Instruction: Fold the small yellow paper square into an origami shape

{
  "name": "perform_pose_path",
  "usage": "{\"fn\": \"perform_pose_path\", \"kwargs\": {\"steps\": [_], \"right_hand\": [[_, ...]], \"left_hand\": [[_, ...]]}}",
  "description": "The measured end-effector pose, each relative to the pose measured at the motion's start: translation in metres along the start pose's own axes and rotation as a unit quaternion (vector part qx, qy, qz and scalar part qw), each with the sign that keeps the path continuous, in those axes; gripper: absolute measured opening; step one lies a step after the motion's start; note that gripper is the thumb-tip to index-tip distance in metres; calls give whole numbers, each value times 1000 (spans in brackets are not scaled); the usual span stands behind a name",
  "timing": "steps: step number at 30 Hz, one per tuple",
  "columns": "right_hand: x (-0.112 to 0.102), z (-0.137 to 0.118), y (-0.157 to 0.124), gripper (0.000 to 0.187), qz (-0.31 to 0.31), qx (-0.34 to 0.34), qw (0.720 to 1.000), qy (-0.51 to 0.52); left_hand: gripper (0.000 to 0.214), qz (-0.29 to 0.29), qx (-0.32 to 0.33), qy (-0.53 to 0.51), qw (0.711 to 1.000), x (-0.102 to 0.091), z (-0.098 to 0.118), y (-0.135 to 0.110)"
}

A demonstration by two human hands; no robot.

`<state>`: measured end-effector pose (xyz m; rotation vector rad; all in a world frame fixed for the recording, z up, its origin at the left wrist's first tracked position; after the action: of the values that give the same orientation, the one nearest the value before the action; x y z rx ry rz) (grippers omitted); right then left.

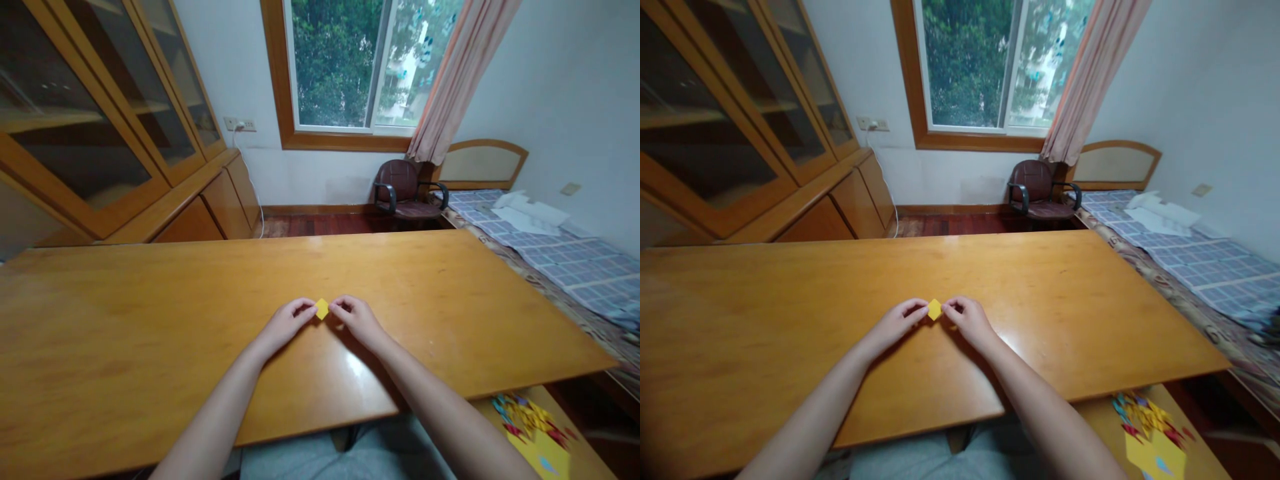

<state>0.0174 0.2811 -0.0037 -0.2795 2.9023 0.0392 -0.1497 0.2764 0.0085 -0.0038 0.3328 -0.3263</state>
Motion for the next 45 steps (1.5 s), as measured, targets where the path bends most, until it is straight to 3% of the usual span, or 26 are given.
{"fn": "perform_pose_path", "kwargs": {"steps": [5, 10, 14, 24, 36, 45], "right_hand": [[-4, 1, 27, 27, -11, -15, 1000, 7], [-7, 8, 54, 29, -11, -15, 1000, 11], [-7, 6, 72, 29, -13, -22, 1000, -1], [8, 3, 79, 28, -21, -43, 998, 29], [6, 9, 76, 26, -32, -20, 996, 80], [6, 8, 77, 29, -30, -3, 991, 134]], "left_hand": [[36, -4, 0, -10, 1000, -8, -1, 30], [38, -2, -19, -31, 999, -8, -15, 62], [35, -13, -31, -36, 999, -11, -27, 74], [35, 38, -34, -65, 997, -25, -25, 63], [33, 3, -57, -53, 997, -21, -28, 64], [34, -1, -51, -130, 990, -24, -31, 66]]}}
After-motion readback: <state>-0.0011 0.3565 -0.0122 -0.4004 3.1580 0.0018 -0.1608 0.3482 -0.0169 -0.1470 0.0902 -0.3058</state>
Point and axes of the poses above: each hand's wrist, its own y-axis towards the middle knuckle, its own x-axis out of the palm, z = x × y, the point moved 7 cm from there along y, towards the middle knuckle, and after that the axes turned 2 degrees about z, right-handed, at the moved point
